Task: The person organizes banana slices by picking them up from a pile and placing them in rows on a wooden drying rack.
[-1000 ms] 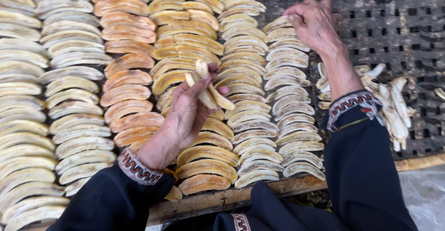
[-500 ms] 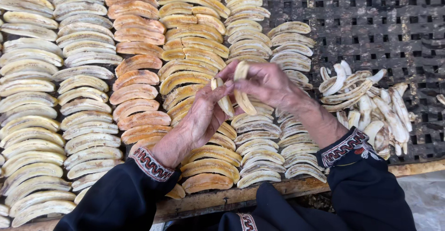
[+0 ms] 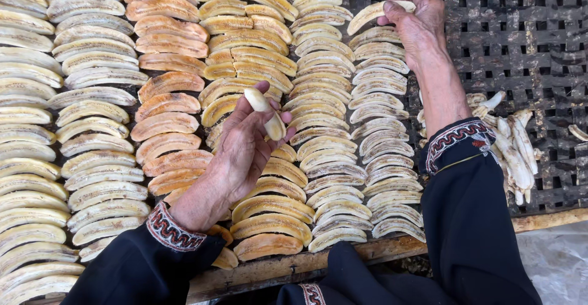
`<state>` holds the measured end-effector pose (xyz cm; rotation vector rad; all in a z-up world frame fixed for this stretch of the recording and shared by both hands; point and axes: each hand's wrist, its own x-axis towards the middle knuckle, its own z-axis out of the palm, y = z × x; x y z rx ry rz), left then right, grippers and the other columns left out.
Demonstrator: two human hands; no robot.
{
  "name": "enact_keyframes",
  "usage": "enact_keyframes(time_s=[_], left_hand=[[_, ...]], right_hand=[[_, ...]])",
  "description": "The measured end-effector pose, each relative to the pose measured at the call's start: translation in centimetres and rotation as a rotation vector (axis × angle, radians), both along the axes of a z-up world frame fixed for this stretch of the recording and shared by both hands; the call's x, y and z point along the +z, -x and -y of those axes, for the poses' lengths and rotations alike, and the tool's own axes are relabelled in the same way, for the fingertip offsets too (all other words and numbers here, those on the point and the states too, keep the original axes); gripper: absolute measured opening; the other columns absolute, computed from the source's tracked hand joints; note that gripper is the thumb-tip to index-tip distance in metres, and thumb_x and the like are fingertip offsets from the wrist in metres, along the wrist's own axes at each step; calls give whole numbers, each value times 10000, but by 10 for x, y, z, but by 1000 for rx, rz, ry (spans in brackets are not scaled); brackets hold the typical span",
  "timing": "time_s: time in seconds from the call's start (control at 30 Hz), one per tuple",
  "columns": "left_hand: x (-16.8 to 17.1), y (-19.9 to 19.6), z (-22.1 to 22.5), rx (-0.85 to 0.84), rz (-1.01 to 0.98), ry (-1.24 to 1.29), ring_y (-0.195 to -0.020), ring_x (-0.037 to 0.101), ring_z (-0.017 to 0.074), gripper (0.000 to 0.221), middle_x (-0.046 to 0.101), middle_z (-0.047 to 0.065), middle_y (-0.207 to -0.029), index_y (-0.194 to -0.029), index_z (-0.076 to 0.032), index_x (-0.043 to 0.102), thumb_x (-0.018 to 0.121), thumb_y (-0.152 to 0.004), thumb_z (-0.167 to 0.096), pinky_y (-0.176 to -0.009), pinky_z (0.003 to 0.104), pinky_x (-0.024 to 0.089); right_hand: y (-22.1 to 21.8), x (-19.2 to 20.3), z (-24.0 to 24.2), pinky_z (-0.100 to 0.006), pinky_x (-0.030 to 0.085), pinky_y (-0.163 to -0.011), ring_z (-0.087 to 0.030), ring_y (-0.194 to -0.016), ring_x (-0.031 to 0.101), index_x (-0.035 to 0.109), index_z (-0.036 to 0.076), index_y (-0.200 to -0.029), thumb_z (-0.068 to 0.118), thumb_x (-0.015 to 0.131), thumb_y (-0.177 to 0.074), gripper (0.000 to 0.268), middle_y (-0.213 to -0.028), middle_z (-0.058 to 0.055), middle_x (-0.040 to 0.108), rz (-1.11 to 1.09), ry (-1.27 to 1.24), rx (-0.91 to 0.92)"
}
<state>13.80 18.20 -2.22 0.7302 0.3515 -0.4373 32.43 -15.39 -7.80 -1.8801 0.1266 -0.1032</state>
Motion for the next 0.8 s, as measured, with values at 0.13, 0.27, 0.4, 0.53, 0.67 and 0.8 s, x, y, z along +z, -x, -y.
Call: enact_keyframes(time_s=[0.13, 0.27, 0.4, 0.53, 0.67, 0.8], left_hand=[[-2, 2, -1, -9, 35, 23, -1075, 664, 225, 459, 587, 85, -1131, -1477, -104, 409, 476, -1023, -93, -978, 420, 589], [-1, 5, 1, 2, 83, 21, -1117, 681, 225, 387, 618, 99, -1192, -1405, -40, 477, 527, -1026, -96, -968, 418, 609], [0, 4, 4, 62, 87, -50, -1056, 688, 228, 365, 639, 91, -1171, -1329, -11, 525, 623, -986, -90, -923, 429, 630], [-6, 3, 8, 82, 89, -84, -1044, 695, 206, 389, 655, 89, -1176, -1322, -27, 533, 649, -959, -105, -898, 412, 639], [-19, 4, 13, 116, 100, -141, -1028, 667, 152, 392, 675, 84, -1217, -1343, -39, 539, 649, -978, -127, -844, 326, 604], [-24, 8, 19, 154, 171, -182, -1072, 647, 112, 405, 675, 55, -1237, -1360, -56, 534, 650, -979, -129, -856, 261, 576]], right_hand=[[-1, -6, 13, -290, 582, -886, -155, -979, 714, 745, 120, -1118, 20, 775, -937, 209, -1049, -14, 746, 82, 418, 43], [3, -5, 8, -333, 590, -934, -171, -1001, 670, 786, 123, -1049, 64, 755, -955, 115, -1062, -34, 700, 195, 579, 164], [34, 30, -26, -497, 506, -722, -279, -898, 603, 810, 139, -968, 208, 767, -894, 110, -924, -57, 726, 738, 1155, 209], [84, 52, -79, -318, 371, -482, -182, -538, 489, 782, 143, -1056, 362, 624, -1046, 269, -856, -45, 727, -158, 280, 535], [132, 53, -128, -231, 557, -691, -82, -832, 665, 697, 53, -1166, 261, 729, -948, 303, -966, -26, 727, -27, 136, 716], [144, 51, -144, -213, 557, -759, -82, -955, 675, 600, 18, -1318, 174, 760, -932, 446, -1073, -31, 719, -67, -73, 634]])
